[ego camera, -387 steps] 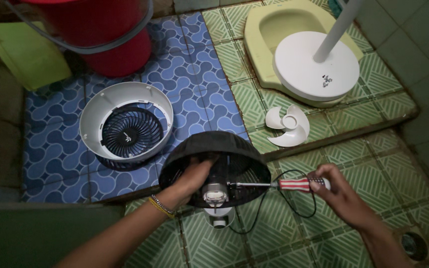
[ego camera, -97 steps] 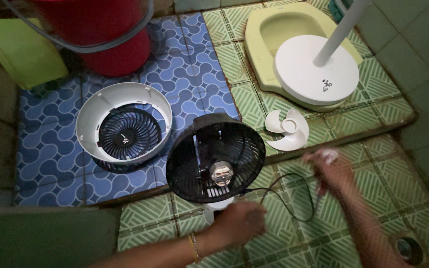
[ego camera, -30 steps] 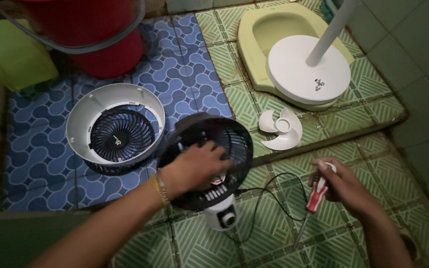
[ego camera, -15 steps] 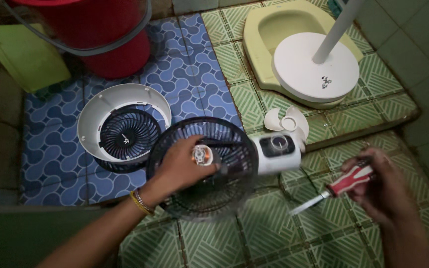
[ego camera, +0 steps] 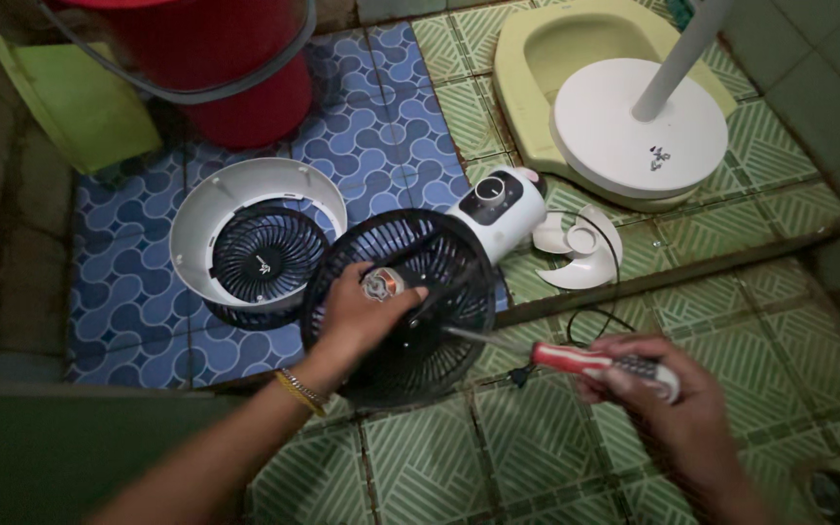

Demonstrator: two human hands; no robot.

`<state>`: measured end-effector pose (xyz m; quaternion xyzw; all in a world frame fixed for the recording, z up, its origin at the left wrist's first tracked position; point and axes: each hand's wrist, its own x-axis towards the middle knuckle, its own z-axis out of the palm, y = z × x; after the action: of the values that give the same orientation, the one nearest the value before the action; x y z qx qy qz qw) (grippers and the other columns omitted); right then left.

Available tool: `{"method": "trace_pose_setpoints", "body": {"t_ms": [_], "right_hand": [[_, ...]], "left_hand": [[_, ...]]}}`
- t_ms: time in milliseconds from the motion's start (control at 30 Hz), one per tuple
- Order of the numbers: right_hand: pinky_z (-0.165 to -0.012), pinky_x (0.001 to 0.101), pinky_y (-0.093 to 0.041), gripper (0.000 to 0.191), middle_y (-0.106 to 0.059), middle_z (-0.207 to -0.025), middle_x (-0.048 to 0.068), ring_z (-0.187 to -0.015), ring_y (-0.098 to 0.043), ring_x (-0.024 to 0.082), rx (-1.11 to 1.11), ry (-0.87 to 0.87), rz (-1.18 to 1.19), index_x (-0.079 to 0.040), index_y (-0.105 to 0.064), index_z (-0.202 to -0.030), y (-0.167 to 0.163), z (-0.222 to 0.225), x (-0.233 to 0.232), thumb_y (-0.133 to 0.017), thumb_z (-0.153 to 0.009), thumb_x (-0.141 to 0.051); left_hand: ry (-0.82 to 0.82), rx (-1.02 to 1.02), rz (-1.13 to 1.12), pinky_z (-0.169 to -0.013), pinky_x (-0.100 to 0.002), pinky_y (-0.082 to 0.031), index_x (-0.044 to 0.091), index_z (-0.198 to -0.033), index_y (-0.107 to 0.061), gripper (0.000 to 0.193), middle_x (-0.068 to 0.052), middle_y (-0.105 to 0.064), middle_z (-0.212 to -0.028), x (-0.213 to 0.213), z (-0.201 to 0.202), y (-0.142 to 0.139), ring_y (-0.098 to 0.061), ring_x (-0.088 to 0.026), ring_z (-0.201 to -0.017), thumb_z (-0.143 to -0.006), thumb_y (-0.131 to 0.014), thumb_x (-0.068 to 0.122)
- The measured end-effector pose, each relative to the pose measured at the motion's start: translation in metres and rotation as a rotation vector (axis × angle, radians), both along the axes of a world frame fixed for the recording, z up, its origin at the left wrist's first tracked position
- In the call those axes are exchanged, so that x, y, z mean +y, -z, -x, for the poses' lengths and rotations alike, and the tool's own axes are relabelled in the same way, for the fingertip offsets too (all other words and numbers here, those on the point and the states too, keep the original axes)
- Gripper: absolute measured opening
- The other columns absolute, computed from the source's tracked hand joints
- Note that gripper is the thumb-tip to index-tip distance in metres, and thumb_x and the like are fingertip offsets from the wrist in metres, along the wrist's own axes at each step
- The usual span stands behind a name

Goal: The person services a small table fan on the bathroom floor. The fan is already partially disassembled with its front cover, blades and rear grille set aside. The person holds the fan housing steady and uses a screwdriver to unscrew fasteners from the rear motor cover, then works on the motor area by hand, repositioning the fan repeatedly while continuing to unscrew and adjust components.

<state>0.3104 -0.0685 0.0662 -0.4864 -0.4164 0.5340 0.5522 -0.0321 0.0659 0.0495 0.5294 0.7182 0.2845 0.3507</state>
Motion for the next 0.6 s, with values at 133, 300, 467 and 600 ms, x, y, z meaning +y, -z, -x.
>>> {"method": "trace_pose_setpoints", "body": {"t_ms": [133,300,467,600], "right_hand": [[-0.081,0.0379,-0.065,0.022,-0.071,-0.118,0.016,-0.094,-0.075,0.024,-0.171,-0.001,0.007,0.004,-0.068,-0.108,0.005,0.027,-0.001,-0.071,-0.086,-0.002],[-0.082,0.0357,-0.064,0.022,-0.071,-0.116,0.017,-0.093,-0.075,0.023,-0.188,0.027,-0.051,0.003,-0.068,-0.110,0.020,0.042,0.003,-0.070,-0.089,-0.001],[-0.079,0.0380,-0.065,0.022,-0.071,-0.117,0.019,-0.088,-0.077,0.026,-0.120,0.032,-0.065,0.004,-0.064,-0.111,0.031,0.042,0.005,-0.068,-0.090,-0.001],[-0.077,0.0406,-0.066,0.021,-0.069,-0.118,0.019,-0.089,-0.077,0.029,-0.074,0.041,-0.044,0.004,-0.063,-0.111,0.036,0.042,0.007,-0.067,-0.090,-0.001]], "left_hand": [[-0.033,0.083,0.004,-0.099,-0.043,-0.050,0.001,-0.136,-0.055,0.100,-0.023,-0.061,-0.129,0.000,-0.006,0.006,-0.061,-0.035,-0.118,-0.059,-0.093,0.052],[-0.062,0.026,0.041,-0.101,-0.041,-0.051,0.000,-0.136,-0.054,0.102,-0.023,-0.062,-0.129,0.002,-0.012,0.011,-0.062,-0.034,-0.120,-0.057,-0.091,0.052],[-0.061,-0.015,0.017,-0.098,-0.040,-0.053,-0.004,-0.132,-0.056,0.100,-0.024,-0.065,-0.125,0.002,-0.013,0.015,-0.065,-0.033,-0.116,-0.057,-0.092,0.051],[-0.042,-0.039,0.005,-0.096,-0.039,-0.055,-0.005,-0.131,-0.056,0.099,-0.023,-0.068,-0.122,0.004,-0.013,0.014,-0.069,-0.031,-0.112,-0.056,-0.091,0.050]]}}
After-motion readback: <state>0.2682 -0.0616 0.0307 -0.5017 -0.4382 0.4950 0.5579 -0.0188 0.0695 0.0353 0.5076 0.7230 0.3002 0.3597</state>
